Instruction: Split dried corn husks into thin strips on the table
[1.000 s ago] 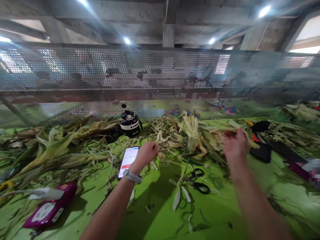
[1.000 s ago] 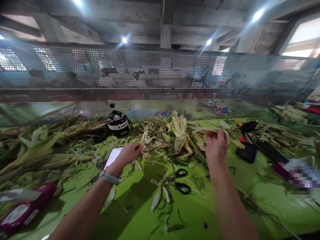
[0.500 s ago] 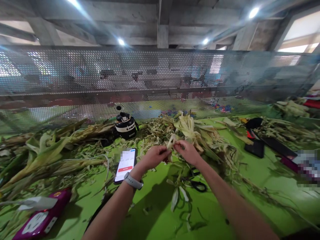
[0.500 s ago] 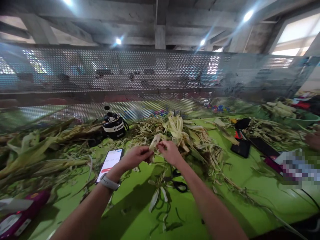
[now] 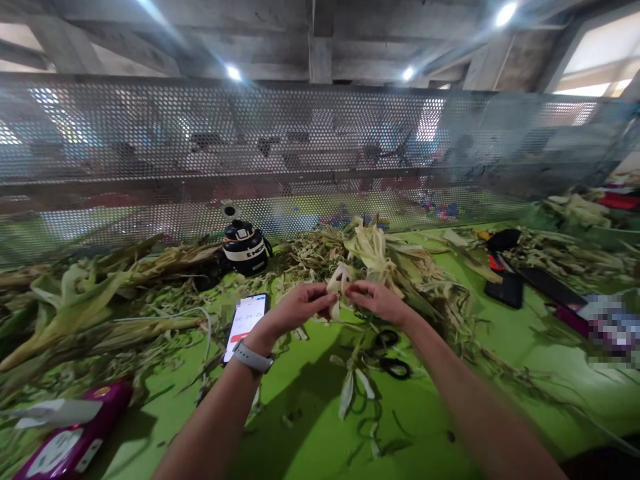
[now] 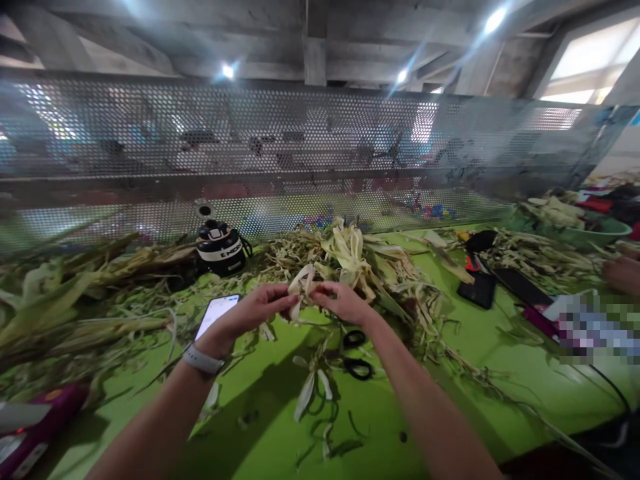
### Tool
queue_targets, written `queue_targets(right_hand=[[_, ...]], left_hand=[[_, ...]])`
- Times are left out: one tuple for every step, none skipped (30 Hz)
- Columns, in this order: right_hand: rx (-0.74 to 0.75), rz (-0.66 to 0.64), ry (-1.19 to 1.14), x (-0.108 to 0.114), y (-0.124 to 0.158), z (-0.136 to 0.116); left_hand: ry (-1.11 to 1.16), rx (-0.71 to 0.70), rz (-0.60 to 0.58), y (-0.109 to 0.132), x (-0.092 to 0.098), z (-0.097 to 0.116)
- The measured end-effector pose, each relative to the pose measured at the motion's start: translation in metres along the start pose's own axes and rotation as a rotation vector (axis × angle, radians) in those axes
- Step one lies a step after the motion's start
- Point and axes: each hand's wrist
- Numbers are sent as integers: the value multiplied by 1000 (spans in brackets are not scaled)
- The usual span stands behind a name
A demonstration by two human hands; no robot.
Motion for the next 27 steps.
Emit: queue_targets(right_hand=[[1, -17, 5, 0, 0, 0], [13, -17, 26, 1, 0, 2], [37, 11, 74, 4, 0, 4], [73, 69, 150, 7, -1, 7], [117, 150, 247, 12, -2, 12], [162, 252, 352, 18, -2, 17], [194, 367, 451, 24, -3, 22], [207, 468, 533, 30, -3, 28], [201, 550, 593, 36, -3, 32], [183, 622, 634, 41, -2, 36], [169, 689, 662, 45, -1, 37], [165, 749, 678, 46, -1, 36], [177, 791, 680, 46, 0, 34], [206, 804, 666, 43, 1, 29], [244, 786, 635, 39, 2, 22], [287, 711, 578, 33, 3, 15], [313, 597, 500, 25, 3, 7], [313, 484, 408, 17, 4, -1], [282, 355, 310, 9, 5, -8], [223, 212, 211, 1, 7, -14], [174, 111, 136, -5, 8, -18], [143, 42, 103, -10, 9, -21], [123, 7, 85, -14, 10, -22], [117, 0, 72, -16, 11, -22], [118, 5, 53, -15, 12, -21], [119, 14, 15, -14, 12, -20], [115, 17, -40, -11, 12, -18]], left_hand=[[20, 6, 3, 1, 1, 0], [49, 14, 5, 2, 3, 1], [92, 23, 13, 3, 5, 2], [148, 29, 30, 6, 8, 3], [215, 32, 63, 8, 12, 4], [290, 25, 113, 11, 16, 6], [365, 10, 169, 14, 20, 8], [439, -15, 244, 17, 25, 9], [503, -55, 314, 19, 29, 11], [540, -85, 371, 20, 32, 13], [540, -90, 406, 21, 34, 14], [518, -81, 425, 20, 34, 15], [475, -50, 432, 18, 33, 15], [431, -23, 435, 15, 30, 14], [395, -6, 431, 12, 26, 13], [367, 3, 439, 8, 21, 12], [334, 19, 440, 5, 16, 11], [296, 28, 427, 2, 10, 9], [269, 28, 411, -1, 5, 8], [248, 25, 399, -3, 1, 7], [230, 15, 388, -5, -3, 6], [211, 0, 386, -5, -6, 5], [187, -19, 391, -5, -7, 5], [165, -37, 399, -5, -7, 5], [153, -52, 406, -3, -7, 6], [159, -61, 405, -1, -5, 6], [189, -58, 389, 2, -3, 7]])
Point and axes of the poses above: each hand's wrist, its own y-axis away from the middle knuckle, its own x-axis out of the back of the hand, z = x × y, and after that the axes turned 1 degree about z, right-handed
